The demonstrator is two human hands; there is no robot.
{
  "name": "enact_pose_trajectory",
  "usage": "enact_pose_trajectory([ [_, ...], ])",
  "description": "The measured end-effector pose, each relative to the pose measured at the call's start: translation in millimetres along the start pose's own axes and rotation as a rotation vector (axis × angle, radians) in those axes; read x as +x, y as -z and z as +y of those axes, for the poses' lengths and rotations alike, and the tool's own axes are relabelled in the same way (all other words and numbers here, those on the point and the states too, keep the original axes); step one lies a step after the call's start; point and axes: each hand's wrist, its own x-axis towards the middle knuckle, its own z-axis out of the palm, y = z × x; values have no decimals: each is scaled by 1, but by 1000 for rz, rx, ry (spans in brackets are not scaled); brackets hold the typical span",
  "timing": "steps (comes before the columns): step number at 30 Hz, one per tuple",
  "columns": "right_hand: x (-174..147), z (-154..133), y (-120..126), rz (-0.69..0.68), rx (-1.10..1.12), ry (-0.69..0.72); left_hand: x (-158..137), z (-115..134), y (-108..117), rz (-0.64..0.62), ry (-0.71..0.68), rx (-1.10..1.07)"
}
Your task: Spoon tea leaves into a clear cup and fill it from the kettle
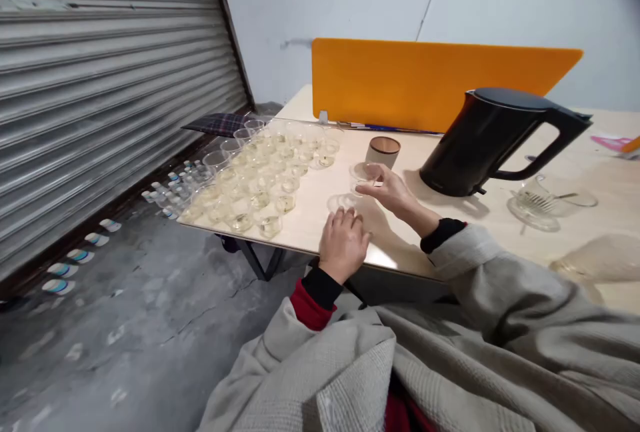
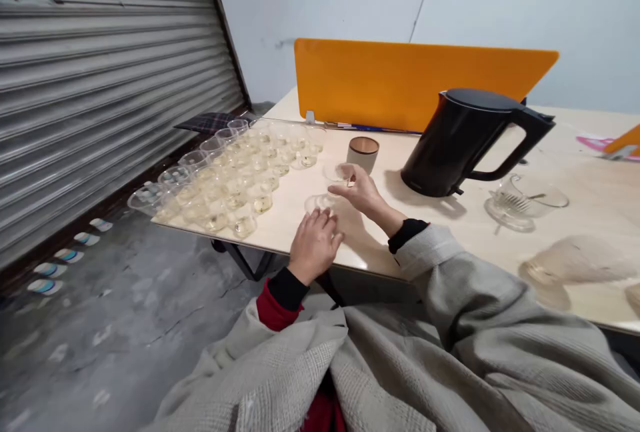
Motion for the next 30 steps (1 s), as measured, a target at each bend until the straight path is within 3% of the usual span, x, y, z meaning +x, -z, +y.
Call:
enact_pose_trajectory([
  [7,59,6,-65,-96,21,-15,-2,1,1,49,-5,-44],
  [11,77,17,-86,-140,52,-24,-2,1,0,56,1,-62],
  [30,88,21,-95,-215,26,-41,-2,1,4,8,17,-90],
])
